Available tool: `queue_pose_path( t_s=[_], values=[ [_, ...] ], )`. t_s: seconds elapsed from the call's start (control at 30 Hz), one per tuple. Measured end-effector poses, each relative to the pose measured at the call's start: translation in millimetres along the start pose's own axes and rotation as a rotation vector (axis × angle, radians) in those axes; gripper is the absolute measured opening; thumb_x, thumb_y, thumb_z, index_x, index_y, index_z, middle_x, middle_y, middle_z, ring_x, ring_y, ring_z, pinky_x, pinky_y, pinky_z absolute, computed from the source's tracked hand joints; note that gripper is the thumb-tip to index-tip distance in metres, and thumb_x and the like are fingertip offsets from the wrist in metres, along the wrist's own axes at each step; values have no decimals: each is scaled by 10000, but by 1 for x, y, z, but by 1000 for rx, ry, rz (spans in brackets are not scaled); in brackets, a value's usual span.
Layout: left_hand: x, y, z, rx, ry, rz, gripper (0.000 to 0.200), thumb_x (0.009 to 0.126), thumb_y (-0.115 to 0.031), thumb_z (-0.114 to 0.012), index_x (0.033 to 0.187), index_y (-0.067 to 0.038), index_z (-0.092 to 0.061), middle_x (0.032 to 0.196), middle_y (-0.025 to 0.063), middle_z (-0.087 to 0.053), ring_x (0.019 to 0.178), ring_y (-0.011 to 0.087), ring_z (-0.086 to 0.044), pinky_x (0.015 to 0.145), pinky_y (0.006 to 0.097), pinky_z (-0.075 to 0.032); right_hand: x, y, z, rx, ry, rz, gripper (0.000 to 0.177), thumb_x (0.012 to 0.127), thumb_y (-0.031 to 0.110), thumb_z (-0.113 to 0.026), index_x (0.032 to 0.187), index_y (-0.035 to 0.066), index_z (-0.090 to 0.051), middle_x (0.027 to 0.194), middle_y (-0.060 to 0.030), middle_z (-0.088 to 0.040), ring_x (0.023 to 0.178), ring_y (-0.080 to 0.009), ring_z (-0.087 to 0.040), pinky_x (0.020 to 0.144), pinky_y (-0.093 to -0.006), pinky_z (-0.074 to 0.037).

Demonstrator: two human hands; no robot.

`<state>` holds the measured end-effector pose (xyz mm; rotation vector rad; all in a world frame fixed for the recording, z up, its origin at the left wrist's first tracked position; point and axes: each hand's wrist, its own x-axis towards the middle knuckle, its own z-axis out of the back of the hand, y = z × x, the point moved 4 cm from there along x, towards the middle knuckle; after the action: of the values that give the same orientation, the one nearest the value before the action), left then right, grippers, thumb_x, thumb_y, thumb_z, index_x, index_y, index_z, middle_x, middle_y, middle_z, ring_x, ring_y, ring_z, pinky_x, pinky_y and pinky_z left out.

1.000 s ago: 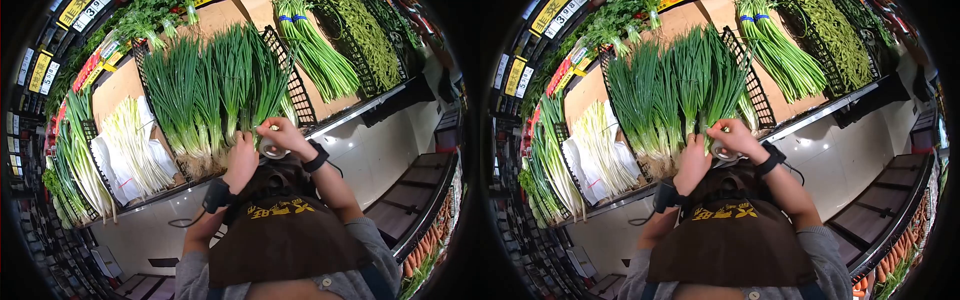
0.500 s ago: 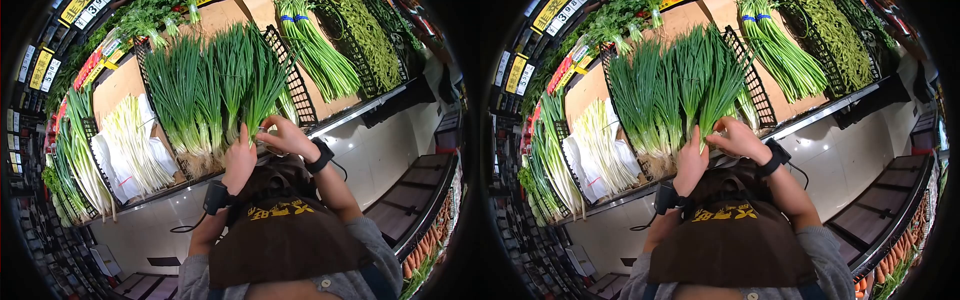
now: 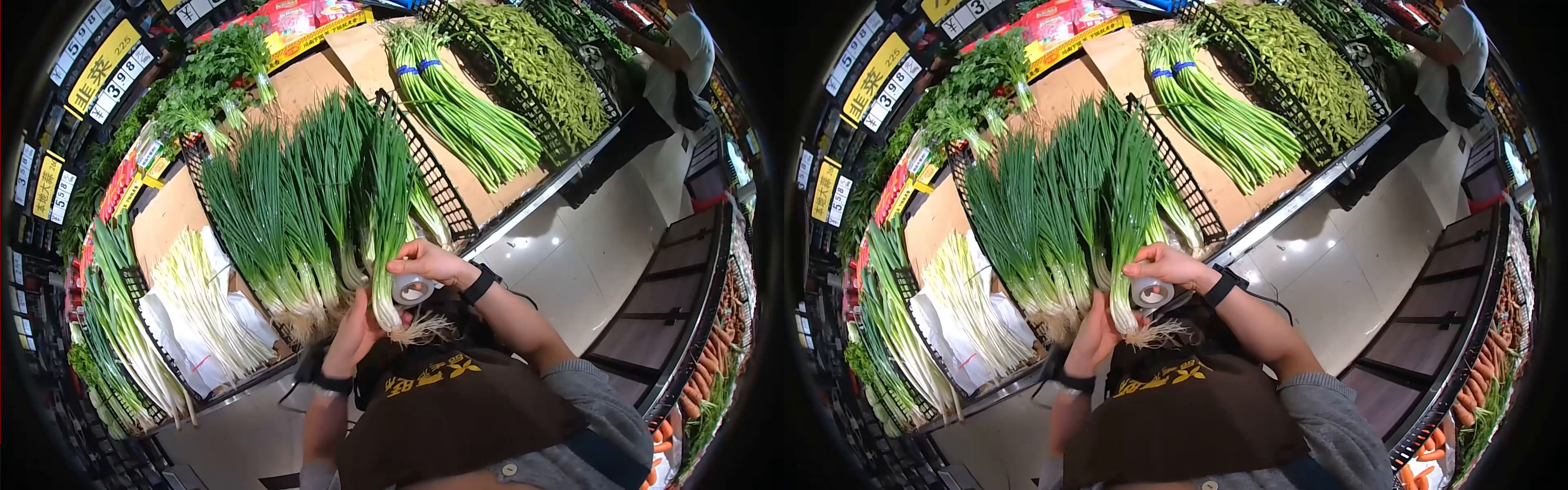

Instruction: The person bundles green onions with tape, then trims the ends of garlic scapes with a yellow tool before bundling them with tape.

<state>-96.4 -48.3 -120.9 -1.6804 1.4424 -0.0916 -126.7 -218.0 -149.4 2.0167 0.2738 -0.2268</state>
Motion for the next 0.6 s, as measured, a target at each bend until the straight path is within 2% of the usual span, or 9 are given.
queue_pose_path(
  t_s=[0.03,0.13,0.23,0.27,0.4,0.47,0.5,0.57,0.6],
  values=[
    [-19,-3,8,232,-215,-70,427,968,-345,-339,1275,-50,-369,783,129,-609,725,202,-625,694,317,-507,-7,20,-1,-57,-70,7,260,817,273,-664,794,15,-644,807,-2,-562,606,-47,-526,424,-185,-411],
    [-119,-33,51,674,-193,-58,397,907,-75,-477,1287,-32,-368,754,63,-580,685,140,-593,646,255,-488,-9,51,9,-175,-146,190,233,814,235,-672,792,6,-635,639,21,-543,492,-35,-500,409,-175,-380],
    [-215,-15,124,-23,-53,-60,489,817,-301,-621,1200,-36,-471,758,115,-604,695,260,-614,565,338,-499,-8,64,10,-179,-104,80,328,801,283,-680,761,-39,-628,747,-5,-468,538,-72,-496,388,-201,-405],
    [-218,-8,131,-31,-76,-66,489,817,-301,-621,1200,-36,-471,758,115,-604,695,260,-614,565,338,-499,-3,64,11,-239,-124,99,330,789,287,-693,743,-33,-630,743,-6,-454,521,-73,-489,381,-211,-397],
    [-249,-11,163,1843,-1179,293,485,794,-320,-625,1174,-40,-515,858,130,-637,781,284,-619,674,424,-494,6,69,-4,-448,-182,80,416,777,293,-706,575,-20,-521,686,-5,-376,477,-75,-442,366,-235,-351],
    [-179,-50,90,950,-939,-314,404,860,-187,-583,1199,7,-482,956,118,-641,838,185,-609,755,317,-482,20,52,-5,-516,-178,177,445,748,318,-726,570,-31,-515,661,-28,-400,476,-116,-450,401,-274,-372],
    [-141,-60,57,708,-683,-348,372,875,-124,-560,1199,37,-469,980,117,-638,871,148,-597,761,274,-475,25,50,-12,-527,-144,171,445,748,318,-726,570,-31,-515,661,-28,-400,476,-116,-450,401,-274,-372],
    [-69,-51,21,786,-462,-383,565,862,-223,-585,1306,23,-338,1078,120,-597,934,193,-596,813,289,-465,25,52,-27,-966,-271,409,434,716,335,-742,609,-34,-541,630,-38,-394,585,-144,-490,456,-315,-399],
    [-29,-48,18,996,-400,-326,522,825,-295,-621,1201,30,-461,1104,143,-587,913,184,-603,759,286,-470,27,49,-33,-967,-247,409,434,716,335,-742,609,-34,-541,630,-38,-394,585,-144,-490,456,-315,-399]
  ],
)
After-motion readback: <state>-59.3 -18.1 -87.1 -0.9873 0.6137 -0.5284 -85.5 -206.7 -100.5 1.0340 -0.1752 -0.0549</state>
